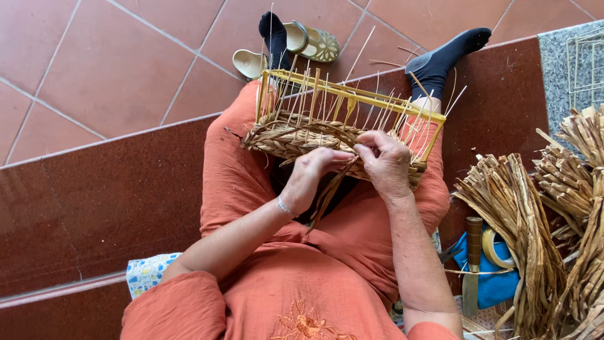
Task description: The person weaves dried palm leaves into a rectangular basket frame, interlacing strands through vertical supports. They occasionally use scissors to trim excess material and continue weaving along the basket's edge.
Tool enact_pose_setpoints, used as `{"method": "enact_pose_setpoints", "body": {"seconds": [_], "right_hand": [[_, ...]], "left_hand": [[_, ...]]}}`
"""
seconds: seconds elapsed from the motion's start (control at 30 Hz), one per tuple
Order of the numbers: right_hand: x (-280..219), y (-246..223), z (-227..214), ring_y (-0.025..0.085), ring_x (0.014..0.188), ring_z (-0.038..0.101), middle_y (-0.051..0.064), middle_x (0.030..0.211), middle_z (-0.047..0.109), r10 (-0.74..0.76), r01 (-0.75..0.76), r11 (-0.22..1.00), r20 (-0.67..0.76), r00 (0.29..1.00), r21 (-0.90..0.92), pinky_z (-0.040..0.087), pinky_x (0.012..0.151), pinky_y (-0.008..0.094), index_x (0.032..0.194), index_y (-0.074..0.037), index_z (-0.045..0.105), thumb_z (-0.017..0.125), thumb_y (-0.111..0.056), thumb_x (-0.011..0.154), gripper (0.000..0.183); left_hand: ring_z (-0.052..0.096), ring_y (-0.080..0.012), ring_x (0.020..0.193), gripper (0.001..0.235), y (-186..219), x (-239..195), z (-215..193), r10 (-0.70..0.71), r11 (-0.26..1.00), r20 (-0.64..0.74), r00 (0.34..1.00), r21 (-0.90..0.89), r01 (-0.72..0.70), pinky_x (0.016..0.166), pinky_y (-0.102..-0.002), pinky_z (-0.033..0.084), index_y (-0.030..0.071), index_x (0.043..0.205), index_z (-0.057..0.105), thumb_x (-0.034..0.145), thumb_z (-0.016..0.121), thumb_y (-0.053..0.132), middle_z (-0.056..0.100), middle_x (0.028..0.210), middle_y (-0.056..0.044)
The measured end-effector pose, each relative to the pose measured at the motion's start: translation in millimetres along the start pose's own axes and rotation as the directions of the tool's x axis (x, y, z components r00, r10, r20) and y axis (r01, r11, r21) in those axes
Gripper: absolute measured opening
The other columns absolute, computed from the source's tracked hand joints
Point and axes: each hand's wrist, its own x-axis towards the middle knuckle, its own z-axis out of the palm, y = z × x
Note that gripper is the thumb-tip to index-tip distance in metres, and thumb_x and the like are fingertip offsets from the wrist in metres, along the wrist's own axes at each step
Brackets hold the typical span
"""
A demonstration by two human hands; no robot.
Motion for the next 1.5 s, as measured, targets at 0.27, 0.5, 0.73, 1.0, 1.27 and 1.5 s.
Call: {"method": "enact_pose_setpoints", "body": {"seconds": [0.27, 0.5, 0.73, 1.0, 1.27, 1.5], "right_hand": [[-10, 13, -8, 0.026, 0.082, 0.064, 0.009, 0.086, 0.073, -0.233, 0.254, 0.959, 0.159, 0.959, -0.126, 0.052, 0.077, 0.039, 0.095, -0.005, 0.077, 0.075, -0.010, 0.087, 0.009], [-13, 12, 27, 0.028, 0.079, 0.064, 0.007, 0.081, 0.069, -0.255, 0.199, 0.940, -0.186, 0.949, -0.278, 0.051, 0.074, 0.042, 0.085, -0.008, 0.071, 0.077, -0.014, 0.092, 0.011], [-40, 4, 6, 0.017, 0.078, 0.063, 0.006, 0.100, 0.070, -0.080, 0.118, 0.986, -0.283, 0.956, 0.121, 0.053, 0.069, 0.032, 0.132, -0.006, 0.060, 0.076, -0.003, 0.089, 0.046], [-186, 112, -53, 0.009, 0.081, 0.066, 0.005, 0.097, 0.074, 0.446, -0.238, 0.886, -0.594, 0.670, 0.397, 0.055, 0.071, 0.023, 0.113, -0.002, 0.072, 0.069, -0.001, 0.100, 0.013], [-332, 184, -77, 0.013, 0.070, 0.070, 0.009, 0.087, 0.076, 0.881, -0.866, 0.434, -0.319, 0.350, 0.249, 0.057, 0.062, 0.027, 0.103, -0.007, 0.070, 0.074, -0.022, 0.097, 0.017], [-381, 171, -9, 0.036, 0.086, 0.072, 0.016, 0.095, 0.075, 0.773, -0.847, 0.493, -0.346, 0.531, -0.198, 0.057, 0.078, 0.047, 0.110, -0.009, 0.066, 0.084, -0.029, 0.081, 0.039]], "left_hand": [[0.039, -0.0273, 0.144, 0.030, 30, 30, -24, 0.462, -0.373, 0.485, 0.743, 0.866, -0.334, 0.119, -0.049, 0.018, 0.008, 0.121, 0.065, 0.093, 0.062, 0.018, 0.049, 0.158, -0.011], [0.048, -0.0259, 0.138, 0.024, 29, 13, -37, 0.358, -0.577, 0.672, 0.648, 0.705, -0.412, 0.119, -0.049, 0.026, 0.009, 0.110, 0.065, 0.088, 0.063, 0.019, 0.055, 0.150, -0.010], [0.067, -0.0278, 0.077, 0.012, 60, -15, -71, 0.350, -0.176, 0.456, 0.818, 0.890, -0.420, 0.066, -0.041, 0.053, 0.014, 0.108, 0.068, 0.096, 0.072, 0.011, 0.067, 0.091, -0.007], [0.061, -0.0040, 0.081, 0.016, 117, -44, -155, 0.059, 0.439, -0.002, 0.998, 0.898, -0.024, 0.077, -0.022, 0.051, -0.002, 0.114, 0.075, 0.103, 0.075, 0.010, 0.072, 0.092, -0.002], [0.058, -0.0036, 0.077, 0.017, 111, -44, -201, 0.012, 0.457, -0.119, 0.993, 0.884, 0.100, 0.073, -0.021, 0.047, -0.003, 0.110, 0.075, 0.105, 0.078, 0.013, 0.068, 0.085, 0.000], [0.056, -0.0074, 0.078, 0.020, 122, -49, -193, -0.008, 0.450, -0.154, 0.988, 0.882, 0.141, 0.070, -0.024, 0.046, -0.005, 0.105, 0.075, 0.105, 0.074, 0.015, 0.065, 0.083, -0.003]]}}
